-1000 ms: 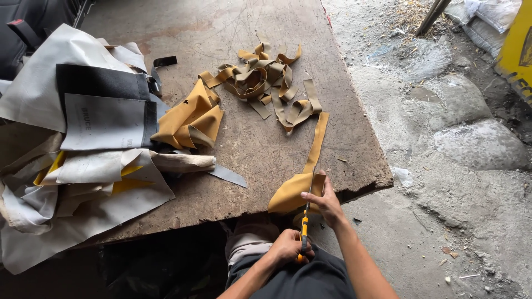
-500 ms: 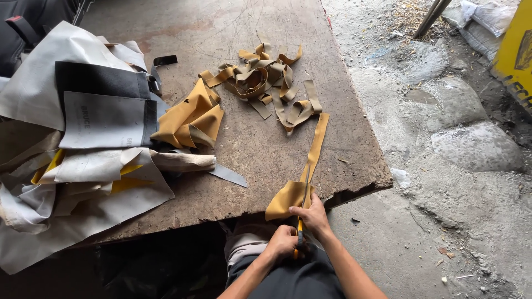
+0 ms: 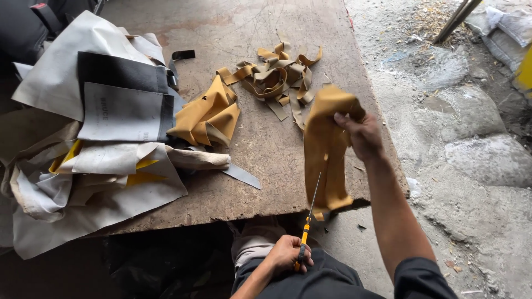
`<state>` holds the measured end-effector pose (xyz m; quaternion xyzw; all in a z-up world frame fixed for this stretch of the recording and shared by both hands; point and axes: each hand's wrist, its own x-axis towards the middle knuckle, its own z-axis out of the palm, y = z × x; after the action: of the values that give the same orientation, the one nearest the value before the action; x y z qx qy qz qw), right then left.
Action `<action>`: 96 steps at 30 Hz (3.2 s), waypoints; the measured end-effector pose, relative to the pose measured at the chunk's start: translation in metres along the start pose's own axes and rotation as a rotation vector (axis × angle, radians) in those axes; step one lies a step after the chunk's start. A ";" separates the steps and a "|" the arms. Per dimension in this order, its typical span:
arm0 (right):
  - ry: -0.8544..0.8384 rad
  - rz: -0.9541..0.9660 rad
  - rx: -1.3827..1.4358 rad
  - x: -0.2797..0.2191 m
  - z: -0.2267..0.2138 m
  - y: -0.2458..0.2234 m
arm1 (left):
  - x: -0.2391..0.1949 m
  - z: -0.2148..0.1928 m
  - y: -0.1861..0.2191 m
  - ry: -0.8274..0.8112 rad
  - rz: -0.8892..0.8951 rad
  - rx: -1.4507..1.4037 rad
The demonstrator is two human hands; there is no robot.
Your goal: Cutting tan upholstery fabric into strips and shapes using scissors on a workbench.
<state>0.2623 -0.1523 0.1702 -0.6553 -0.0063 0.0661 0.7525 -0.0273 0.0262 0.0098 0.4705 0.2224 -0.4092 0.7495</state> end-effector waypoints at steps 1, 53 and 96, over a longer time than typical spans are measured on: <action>-0.009 -0.001 0.000 0.005 0.005 -0.005 | -0.002 0.000 0.002 0.004 0.006 -0.005; -0.274 0.347 -0.106 -0.143 0.014 0.121 | -0.011 0.018 0.020 0.102 -0.128 0.121; -0.184 0.439 -0.147 -0.150 0.013 0.096 | -0.006 0.027 0.009 0.085 -0.066 0.084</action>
<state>0.1037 -0.1433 0.0891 -0.6852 0.0631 0.2867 0.6666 -0.0246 0.0065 0.0315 0.5110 0.2522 -0.4224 0.7049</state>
